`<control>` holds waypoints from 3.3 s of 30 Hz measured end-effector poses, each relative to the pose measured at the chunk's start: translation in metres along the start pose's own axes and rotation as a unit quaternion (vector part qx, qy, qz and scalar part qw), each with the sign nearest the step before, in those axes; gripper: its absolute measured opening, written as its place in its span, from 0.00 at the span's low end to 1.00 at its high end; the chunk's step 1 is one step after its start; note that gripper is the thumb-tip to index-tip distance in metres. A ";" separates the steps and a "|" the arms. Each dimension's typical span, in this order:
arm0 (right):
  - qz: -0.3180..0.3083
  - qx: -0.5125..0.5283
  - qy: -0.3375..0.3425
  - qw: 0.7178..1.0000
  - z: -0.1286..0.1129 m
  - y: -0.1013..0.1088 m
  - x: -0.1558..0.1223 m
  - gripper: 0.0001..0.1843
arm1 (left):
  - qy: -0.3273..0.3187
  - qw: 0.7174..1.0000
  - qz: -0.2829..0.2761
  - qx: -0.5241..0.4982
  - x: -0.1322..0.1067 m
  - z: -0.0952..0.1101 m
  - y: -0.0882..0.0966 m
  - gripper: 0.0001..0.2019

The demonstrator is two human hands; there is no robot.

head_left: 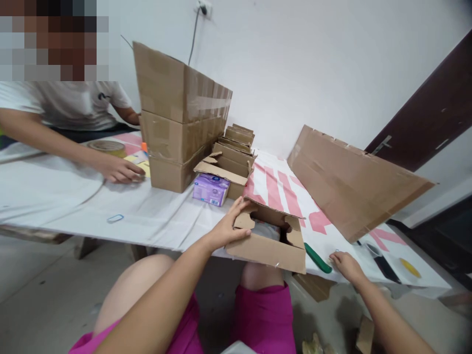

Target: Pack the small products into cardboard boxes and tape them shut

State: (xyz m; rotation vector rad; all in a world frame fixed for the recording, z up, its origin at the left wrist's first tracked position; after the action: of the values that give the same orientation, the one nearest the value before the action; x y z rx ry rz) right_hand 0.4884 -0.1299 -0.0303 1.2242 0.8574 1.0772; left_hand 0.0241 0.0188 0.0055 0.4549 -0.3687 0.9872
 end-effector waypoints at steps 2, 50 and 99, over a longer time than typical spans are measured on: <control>0.003 0.009 0.009 1.000 -0.003 0.005 0.006 0.09 | 0.007 1.000 -0.011 0.007 0.000 0.005 0.002 0.46; -0.017 0.048 0.289 0.956 -0.213 0.132 0.022 0.44 | 0.050 0.984 -0.060 0.159 -0.013 0.036 0.006 0.35; 0.268 0.288 0.164 0.905 -0.193 0.227 -0.012 0.34 | -0.042 0.985 0.038 0.160 -0.028 0.041 0.026 0.12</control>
State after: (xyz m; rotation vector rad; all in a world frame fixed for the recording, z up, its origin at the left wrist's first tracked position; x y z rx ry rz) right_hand 0.2643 -0.0827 0.1604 1.8782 1.1874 1.5674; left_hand -0.0161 -0.0098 0.0316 0.7805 -0.3060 1.1096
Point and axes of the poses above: each hand's wrist, its own x-axis towards the middle knuckle, its own y-axis out of the back of the hand, z = x × y, the point moved 4 cm from there along x, towards the middle knuckle, and after that the axes turned 8 degrees about -x, right-handed, at the moved point
